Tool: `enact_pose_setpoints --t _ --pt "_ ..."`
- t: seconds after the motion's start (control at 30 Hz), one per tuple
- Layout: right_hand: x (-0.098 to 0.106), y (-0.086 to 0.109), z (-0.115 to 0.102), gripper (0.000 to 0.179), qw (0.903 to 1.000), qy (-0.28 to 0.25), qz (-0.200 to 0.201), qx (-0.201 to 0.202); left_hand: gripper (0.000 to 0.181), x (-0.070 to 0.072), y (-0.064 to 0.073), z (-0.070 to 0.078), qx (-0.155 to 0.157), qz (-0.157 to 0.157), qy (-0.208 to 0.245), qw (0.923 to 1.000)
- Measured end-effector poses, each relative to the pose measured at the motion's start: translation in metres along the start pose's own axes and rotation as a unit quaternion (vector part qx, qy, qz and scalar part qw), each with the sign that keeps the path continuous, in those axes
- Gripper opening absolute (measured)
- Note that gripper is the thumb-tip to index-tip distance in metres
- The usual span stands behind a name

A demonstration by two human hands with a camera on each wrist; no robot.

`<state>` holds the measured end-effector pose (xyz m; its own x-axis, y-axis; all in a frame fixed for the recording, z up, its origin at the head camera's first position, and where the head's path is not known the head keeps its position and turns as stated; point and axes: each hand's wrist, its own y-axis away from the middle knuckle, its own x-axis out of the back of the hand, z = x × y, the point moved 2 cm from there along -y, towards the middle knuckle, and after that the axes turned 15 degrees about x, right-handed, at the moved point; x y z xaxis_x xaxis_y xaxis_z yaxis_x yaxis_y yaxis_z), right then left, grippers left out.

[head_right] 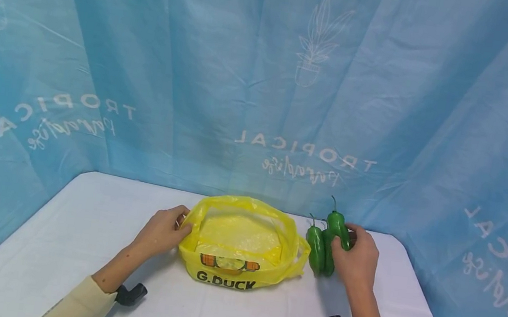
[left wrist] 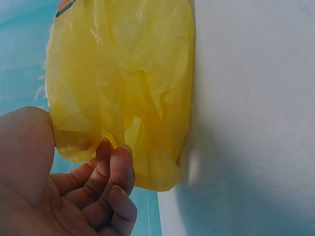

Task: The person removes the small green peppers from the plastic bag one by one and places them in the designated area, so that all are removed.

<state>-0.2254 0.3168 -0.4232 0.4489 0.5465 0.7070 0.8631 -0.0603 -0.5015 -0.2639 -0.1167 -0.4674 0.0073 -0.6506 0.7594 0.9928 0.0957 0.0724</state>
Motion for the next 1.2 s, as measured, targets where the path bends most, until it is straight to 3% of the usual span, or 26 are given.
enact_pose_setpoints --t 1.2 --pt "0.021 0.000 0.074 0.052 0.9932 0.034 0.026 -0.108 0.037 0.001 0.001 0.001 0.005 0.000 -0.004 1.0000"
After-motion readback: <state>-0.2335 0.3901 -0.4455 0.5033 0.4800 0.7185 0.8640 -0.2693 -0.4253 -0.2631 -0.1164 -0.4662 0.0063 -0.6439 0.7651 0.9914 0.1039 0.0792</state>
